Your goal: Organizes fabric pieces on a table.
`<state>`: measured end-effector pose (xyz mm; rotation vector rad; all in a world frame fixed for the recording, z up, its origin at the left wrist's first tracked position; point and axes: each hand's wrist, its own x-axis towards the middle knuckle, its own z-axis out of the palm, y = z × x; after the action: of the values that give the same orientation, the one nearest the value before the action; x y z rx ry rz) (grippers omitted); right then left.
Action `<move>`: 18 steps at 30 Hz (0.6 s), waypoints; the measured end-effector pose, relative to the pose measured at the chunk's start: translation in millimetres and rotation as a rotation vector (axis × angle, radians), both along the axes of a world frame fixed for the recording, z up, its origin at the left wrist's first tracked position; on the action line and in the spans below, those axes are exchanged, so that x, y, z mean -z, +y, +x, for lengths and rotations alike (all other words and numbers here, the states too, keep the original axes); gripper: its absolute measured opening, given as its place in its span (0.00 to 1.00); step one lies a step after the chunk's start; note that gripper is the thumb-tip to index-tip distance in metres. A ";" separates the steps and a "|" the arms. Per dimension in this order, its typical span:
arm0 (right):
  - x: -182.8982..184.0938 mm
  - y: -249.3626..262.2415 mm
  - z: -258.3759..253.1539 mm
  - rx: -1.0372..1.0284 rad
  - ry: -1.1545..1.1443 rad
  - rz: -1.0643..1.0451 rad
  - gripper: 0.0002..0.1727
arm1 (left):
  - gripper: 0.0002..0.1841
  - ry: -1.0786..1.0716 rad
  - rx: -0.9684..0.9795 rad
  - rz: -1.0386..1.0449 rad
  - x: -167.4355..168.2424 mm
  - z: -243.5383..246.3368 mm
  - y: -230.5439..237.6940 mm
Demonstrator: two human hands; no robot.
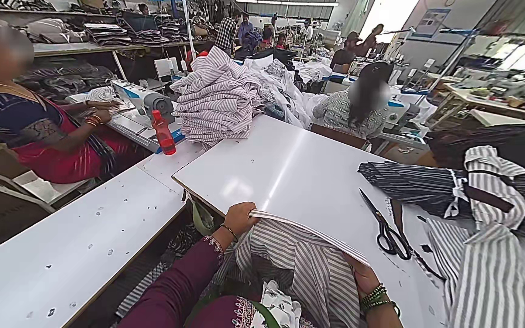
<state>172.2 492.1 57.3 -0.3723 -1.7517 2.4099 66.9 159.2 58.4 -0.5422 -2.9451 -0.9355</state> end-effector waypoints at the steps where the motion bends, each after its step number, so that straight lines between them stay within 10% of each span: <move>1: 0.3 0.1 0.1 -0.002 0.002 -0.010 0.13 | 0.19 0.004 0.000 0.000 0.2 -0.1 0.0; 18: 2.1 -0.8 0.6 0.004 0.003 -0.018 0.13 | 0.19 0.007 0.010 -0.002 -1.5 1.2 -0.5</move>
<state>172.7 491.3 55.2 -0.3739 -1.7274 2.4240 68.1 158.7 59.9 -0.5599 -2.9402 -0.9293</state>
